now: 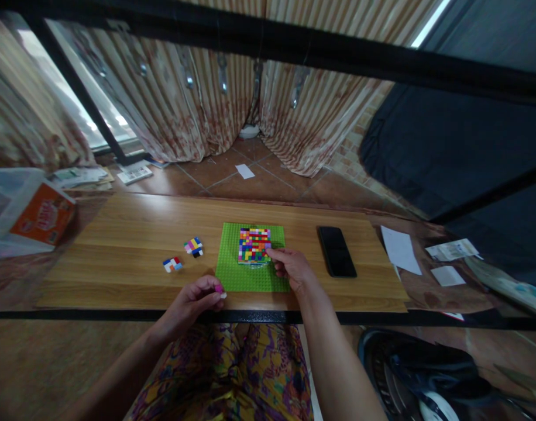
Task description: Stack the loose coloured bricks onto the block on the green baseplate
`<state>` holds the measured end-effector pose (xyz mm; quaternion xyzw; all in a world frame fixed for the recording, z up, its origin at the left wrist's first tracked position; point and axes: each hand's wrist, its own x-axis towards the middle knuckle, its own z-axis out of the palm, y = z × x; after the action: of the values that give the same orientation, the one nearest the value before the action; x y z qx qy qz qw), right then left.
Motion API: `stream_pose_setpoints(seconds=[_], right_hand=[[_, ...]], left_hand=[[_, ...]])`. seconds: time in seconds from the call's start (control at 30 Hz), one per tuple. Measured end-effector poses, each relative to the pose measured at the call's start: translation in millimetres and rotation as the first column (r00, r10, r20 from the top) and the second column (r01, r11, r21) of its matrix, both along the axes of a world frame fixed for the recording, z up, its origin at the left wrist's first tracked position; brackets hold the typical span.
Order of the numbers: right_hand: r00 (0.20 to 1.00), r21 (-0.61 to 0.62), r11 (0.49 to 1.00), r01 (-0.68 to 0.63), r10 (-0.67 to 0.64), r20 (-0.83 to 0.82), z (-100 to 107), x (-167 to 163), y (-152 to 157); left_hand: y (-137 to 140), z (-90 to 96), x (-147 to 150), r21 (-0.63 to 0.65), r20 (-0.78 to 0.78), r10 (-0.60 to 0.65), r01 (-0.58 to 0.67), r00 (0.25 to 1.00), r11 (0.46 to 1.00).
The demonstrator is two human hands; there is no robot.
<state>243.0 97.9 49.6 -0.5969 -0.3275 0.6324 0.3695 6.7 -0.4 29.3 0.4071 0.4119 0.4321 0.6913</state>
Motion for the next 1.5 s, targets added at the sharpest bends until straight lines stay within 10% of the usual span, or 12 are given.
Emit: stream_pose_setpoints(seconds=[0.47, 0.97, 1.5], right_hand=[[0.996, -0.049, 0.997, -0.062, 0.058, -0.071, -2.9, 3.6, 3.6], [0.948, 0.114, 0.953, 0.28, -0.255, -0.192, -13.5, -1.8, -57.6], [0.975, 0.311, 0.926, -0.215, 0.185, 0.123, -18.5, -71.3, -97.5]], left_hand=[[-0.7, 6.0, 2.4, -0.001, -0.061, 0.028, -0.028, 0.998, 1.0], [-0.3, -3.1, 1.9, -0.013, -0.042, 0.066, -0.067, 0.997, 0.998], [-1.2, -2.9, 2.0, 0.006, 0.034, 0.054, -0.054, 0.998, 0.999]])
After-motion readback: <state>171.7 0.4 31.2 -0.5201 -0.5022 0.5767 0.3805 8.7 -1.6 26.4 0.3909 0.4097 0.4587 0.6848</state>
